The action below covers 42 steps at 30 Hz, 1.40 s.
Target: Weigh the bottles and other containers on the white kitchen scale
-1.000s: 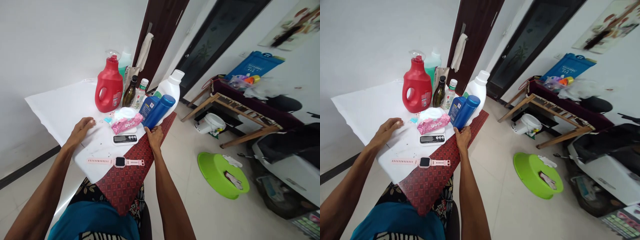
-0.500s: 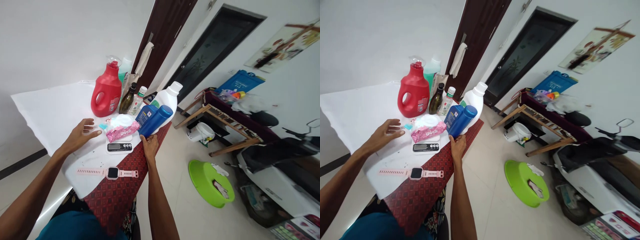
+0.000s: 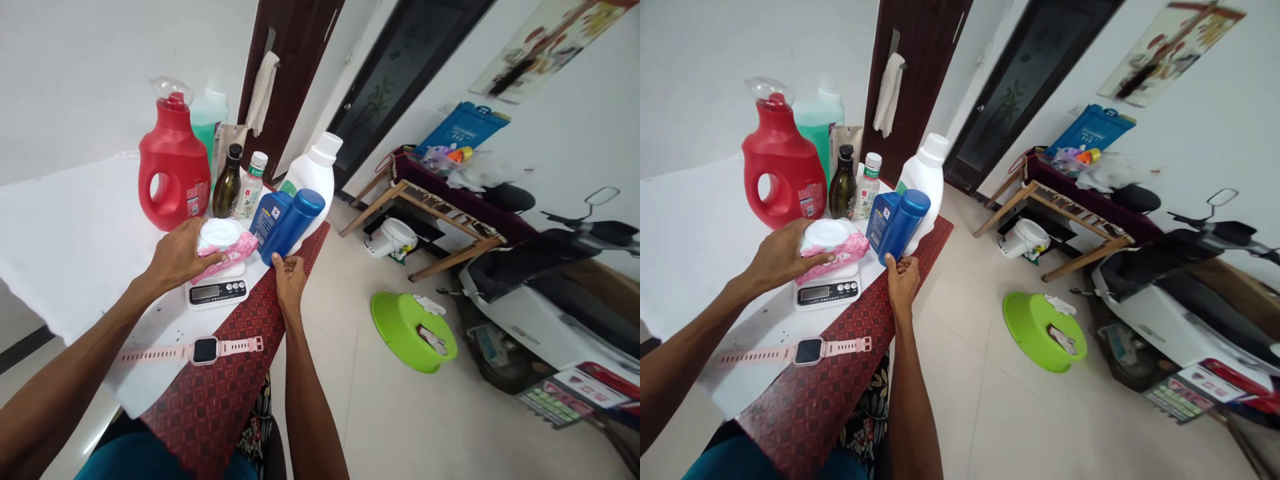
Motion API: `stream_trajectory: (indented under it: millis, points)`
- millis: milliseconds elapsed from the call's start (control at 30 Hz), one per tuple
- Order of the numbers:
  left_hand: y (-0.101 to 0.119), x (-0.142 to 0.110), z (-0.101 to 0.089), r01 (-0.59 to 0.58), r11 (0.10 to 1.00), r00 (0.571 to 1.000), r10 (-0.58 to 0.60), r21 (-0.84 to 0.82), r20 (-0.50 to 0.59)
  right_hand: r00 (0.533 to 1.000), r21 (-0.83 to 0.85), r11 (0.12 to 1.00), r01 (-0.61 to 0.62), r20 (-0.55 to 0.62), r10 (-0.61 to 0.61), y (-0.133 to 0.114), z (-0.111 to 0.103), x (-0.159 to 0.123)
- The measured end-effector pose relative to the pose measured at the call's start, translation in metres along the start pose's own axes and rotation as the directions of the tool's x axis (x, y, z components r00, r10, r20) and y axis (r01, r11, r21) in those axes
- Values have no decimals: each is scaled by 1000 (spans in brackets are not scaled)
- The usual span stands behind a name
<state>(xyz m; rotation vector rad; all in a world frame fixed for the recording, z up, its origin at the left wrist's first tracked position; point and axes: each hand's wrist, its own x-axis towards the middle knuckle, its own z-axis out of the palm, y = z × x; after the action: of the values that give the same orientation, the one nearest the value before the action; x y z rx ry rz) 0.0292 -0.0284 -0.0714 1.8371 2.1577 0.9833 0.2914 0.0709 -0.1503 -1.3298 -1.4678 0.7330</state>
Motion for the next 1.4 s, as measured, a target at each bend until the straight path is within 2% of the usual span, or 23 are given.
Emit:
stream_trajectory:
  millis: [100,233,333,400,467,533,633,700,767,867,933,1000,1033,1100,1167,1200,1233,1333,1400]
  points:
    - [9,-6,-5,-113,989,993,111,-94,-27,997,160,987,1,-77,11,-1,4,0]
    - [43,-10,3,-335,921,939,343,-200,4,977,476,875,-82,-136,165,2,-1,4]
    - [78,-4,21,-442,861,863,485,-253,143,957,698,704,-131,-98,274,3,-31,0]
    - [100,2,37,-457,844,809,525,-281,262,957,770,630,-99,-100,273,5,-57,-7]
    - [119,4,55,-437,861,793,505,-259,340,953,745,663,-74,-143,268,6,-75,-15]
    - [132,2,71,-393,903,828,430,-175,360,943,669,738,-86,-185,278,6,-79,-21]
    - [138,-7,88,-306,952,889,294,-24,350,952,472,875,-109,-204,229,3,-62,-24]
    - [136,-13,90,-275,961,911,247,41,331,964,315,946,-79,-217,153,-1,-46,-24]
    - [130,-17,83,-287,957,922,262,50,284,966,229,972,-51,-237,106,-5,-33,-24]
    - [112,-18,62,-341,940,930,342,-26,138,948,243,968,-59,-292,131,-8,-21,-23]
    - [90,-14,44,-372,924,928,370,-88,-32,918,256,964,-77,-360,169,-9,-16,-22]
    - [60,-5,24,-365,926,905,329,-97,-268,884,250,964,-92,-425,194,-10,-11,-20]
    - [43,1,13,-331,940,875,273,-82,-400,875,241,966,-95,-443,196,-10,-10,-20]
    - [7,15,-7,-200,978,763,120,-55,-636,872,220,970,-101,-449,193,-12,-7,-19]
    - [-25,30,-24,-52,994,651,-41,-99,-758,880,201,973,-112,-434,191,-12,-6,-20]
    - [-39,38,-30,2,988,635,-120,-153,-763,884,193,974,-119,-426,192,-12,-6,-20]
    - [-49,46,-35,41,974,651,-195,-223,-733,884,187,974,-127,-424,197,-11,-6,-21]
    - [-67,67,-39,108,898,786,-340,-427,-516,878,164,976,-141,-434,200,-8,-5,-21]
    - [-69,78,-37,111,840,833,-370,-531,-411,878,153,979,-136,-439,191,-6,-4,-20]
